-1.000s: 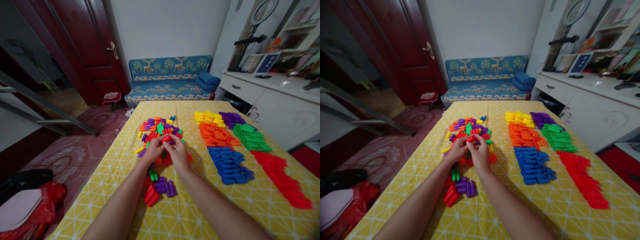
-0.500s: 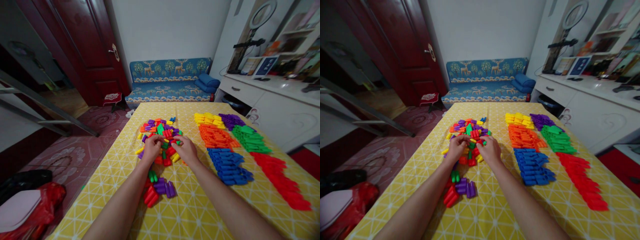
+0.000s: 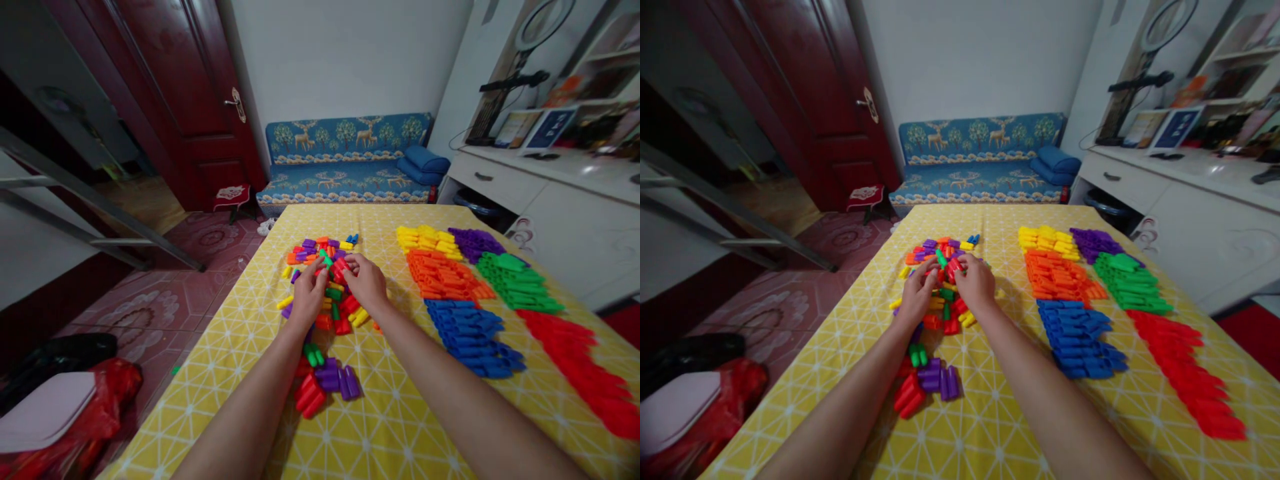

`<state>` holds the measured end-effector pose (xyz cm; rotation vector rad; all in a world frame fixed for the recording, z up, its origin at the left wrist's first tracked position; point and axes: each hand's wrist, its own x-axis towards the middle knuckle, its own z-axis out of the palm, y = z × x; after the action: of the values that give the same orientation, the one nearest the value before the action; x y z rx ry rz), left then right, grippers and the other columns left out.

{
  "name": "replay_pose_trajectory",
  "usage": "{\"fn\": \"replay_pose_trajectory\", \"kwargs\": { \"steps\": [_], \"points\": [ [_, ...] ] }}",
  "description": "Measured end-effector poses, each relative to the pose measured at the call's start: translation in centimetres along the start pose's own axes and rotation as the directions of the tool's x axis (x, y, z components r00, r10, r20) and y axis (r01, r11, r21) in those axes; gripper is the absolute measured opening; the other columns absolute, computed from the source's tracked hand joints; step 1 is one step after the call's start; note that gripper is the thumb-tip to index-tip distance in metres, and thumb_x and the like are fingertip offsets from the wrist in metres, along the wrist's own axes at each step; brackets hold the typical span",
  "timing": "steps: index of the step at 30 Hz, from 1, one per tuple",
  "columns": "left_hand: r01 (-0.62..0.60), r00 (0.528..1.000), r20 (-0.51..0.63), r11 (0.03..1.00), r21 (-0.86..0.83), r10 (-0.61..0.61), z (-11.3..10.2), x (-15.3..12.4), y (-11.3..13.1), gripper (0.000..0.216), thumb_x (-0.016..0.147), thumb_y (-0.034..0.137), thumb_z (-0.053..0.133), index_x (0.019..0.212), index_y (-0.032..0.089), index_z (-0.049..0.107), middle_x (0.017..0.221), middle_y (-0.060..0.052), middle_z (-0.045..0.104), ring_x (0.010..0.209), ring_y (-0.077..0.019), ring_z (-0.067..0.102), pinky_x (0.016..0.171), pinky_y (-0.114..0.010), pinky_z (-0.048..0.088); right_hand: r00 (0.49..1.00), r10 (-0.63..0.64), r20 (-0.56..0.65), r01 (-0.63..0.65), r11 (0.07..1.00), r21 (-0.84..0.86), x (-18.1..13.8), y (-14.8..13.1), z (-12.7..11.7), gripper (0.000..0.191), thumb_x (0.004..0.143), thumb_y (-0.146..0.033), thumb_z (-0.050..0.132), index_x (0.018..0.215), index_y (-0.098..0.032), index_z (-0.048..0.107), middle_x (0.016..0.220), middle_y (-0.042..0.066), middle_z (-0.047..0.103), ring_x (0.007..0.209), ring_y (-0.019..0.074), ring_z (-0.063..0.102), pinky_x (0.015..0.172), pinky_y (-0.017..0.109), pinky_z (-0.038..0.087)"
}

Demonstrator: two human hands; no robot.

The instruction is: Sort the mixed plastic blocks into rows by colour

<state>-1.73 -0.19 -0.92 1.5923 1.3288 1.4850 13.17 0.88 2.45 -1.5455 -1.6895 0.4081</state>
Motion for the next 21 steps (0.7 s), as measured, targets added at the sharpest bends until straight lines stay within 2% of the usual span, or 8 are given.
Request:
{"fn": "replay_pose_trajectory", "kwargs": {
  "steps": [4, 9, 11, 13, 15, 17, 19, 21],
  "points": [
    [-0.038, 0.999, 0.034, 0.999, -0.037, 0.039, -0.1, 0.1, 0.0, 0.037, 0.09, 0.035, 0.058, 0.124, 0.022, 0.064, 0.113, -0.008, 0.071, 0.092, -0.0218, 0.067, 0.08, -0.034, 0.055, 0.999, 0.037, 0.011, -0.039, 0.946, 0.323, -1.2, 0.1, 0.0, 0.019, 0.074, -0.021, 0.06, 0.091, -0.02, 0.067, 0.084, 0.001, 0.071, 0.071, 0.0144, 0.064, 0.066, 0.025, 0.051],
    [-0.183, 0.983, 0.052, 0.979, 0.094, 0.179, -0.3, 0.2, 0.3, 0.032, 0.088, 0.024, 0.058, 0.118, 0.023, 0.067, 0.125, -0.009, 0.063, 0.114, -0.0239, 0.059, 0.095, -0.038, 0.049, 0.983, 0.181, -0.03, -0.135, 0.823, 0.552, -2.1, 0.7, -0.5, 0.021, 0.068, -0.027, 0.062, 0.085, -0.016, 0.067, 0.082, 0.005, 0.071, 0.071, 0.0161, 0.065, 0.067, 0.027, 0.053],
    [-0.184, 0.983, -0.007, 0.976, 0.119, 0.186, -0.4, 0.1, 0.6, 0.036, 0.087, 0.027, 0.06, 0.122, 0.023, 0.064, 0.131, -0.01, 0.058, 0.109, -0.0226, 0.06, 0.092, -0.037, 0.05, 0.971, 0.232, -0.063, -0.142, 0.766, 0.628, -2.2, 0.8, -1.0, 0.024, 0.065, -0.03, 0.064, 0.084, -0.015, 0.067, 0.081, 0.005, 0.07, 0.073, 0.0164, 0.065, 0.068, 0.027, 0.053],
    [-0.151, 0.986, -0.056, 0.982, 0.113, 0.158, -0.4, 0.0, 0.8, 0.044, 0.085, 0.034, 0.064, 0.127, 0.024, 0.06, 0.133, -0.01, 0.055, 0.098, -0.0198, 0.062, 0.084, -0.034, 0.052, 0.953, 0.299, -0.044, -0.187, 0.698, 0.692, -2.5, 0.6, -1.6, 0.028, 0.064, -0.033, 0.066, 0.085, -0.015, 0.066, 0.076, 0.004, 0.069, 0.069, 0.0157, 0.065, 0.061, 0.024, 0.051],
    [-0.11, 0.993, -0.036, 0.989, 0.103, 0.114, -0.5, 0.0, 0.9, 0.045, 0.082, 0.037, 0.067, 0.124, 0.023, 0.062, 0.122, -0.008, 0.062, 0.086, -0.0168, 0.062, 0.076, -0.029, 0.051, 0.929, 0.37, 0.021, -0.266, 0.626, 0.733, -2.8, 0.5, -2.0, 0.033, 0.062, -0.036, 0.067, 0.087, -0.015, 0.065, 0.068, 0.002, 0.066, 0.061, 0.014, 0.061, 0.05, 0.021, 0.045],
    [-0.063, 0.998, -0.006, 0.994, 0.086, 0.064, -0.6, 0.0, 0.8, 0.036, 0.081, 0.037, 0.068, 0.113, 0.02, 0.067, 0.099, -0.005, 0.068, 0.072, -0.0137, 0.058, 0.067, -0.025, 0.048, 0.906, 0.417, 0.068, -0.32, 0.572, 0.755, -3.2, 0.4, -2.0, 0.036, 0.06, -0.037, 0.068, 0.087, -0.015, 0.065, 0.063, 0.0, 0.063, 0.055, 0.0121, 0.058, 0.044, 0.018, 0.039],
    [-0.034, 0.999, -0.009, 0.998, 0.056, 0.035, -0.6, 0.0, 0.5, 0.028, 0.079, 0.036, 0.068, 0.101, 0.019, 0.07, 0.081, -0.001, 0.066, 0.061, -0.011, 0.053, 0.058, -0.022, 0.043, 0.897, 0.435, 0.079, -0.333, 0.547, 0.768, -3.5, 0.4, -1.8, 0.036, 0.058, -0.037, 0.069, 0.087, -0.015, 0.064, 0.061, -0.001, 0.061, 0.053, 0.0113, 0.056, 0.042, 0.018, 0.038],
    [-0.027, 0.999, -0.023, 0.999, 0.04, 0.028, -0.7, 0.1, 0.3, 0.024, 0.079, 0.037, 0.068, 0.094, 0.018, 0.069, 0.073, 0.001, 0.063, 0.057, -0.01, 0.05, 0.055, -0.021, 0.039, 0.899, 0.432, 0.068, -0.322, 0.548, 0.772, -3.7, 0.4, -1.7, 0.037, 0.058, -0.038, 0.07, 0.086, -0.014, 0.064, 0.061, -0.001, 0.061, 0.052, 0.0114, 0.056, 0.042, 0.018, 0.039]
  ]
}}
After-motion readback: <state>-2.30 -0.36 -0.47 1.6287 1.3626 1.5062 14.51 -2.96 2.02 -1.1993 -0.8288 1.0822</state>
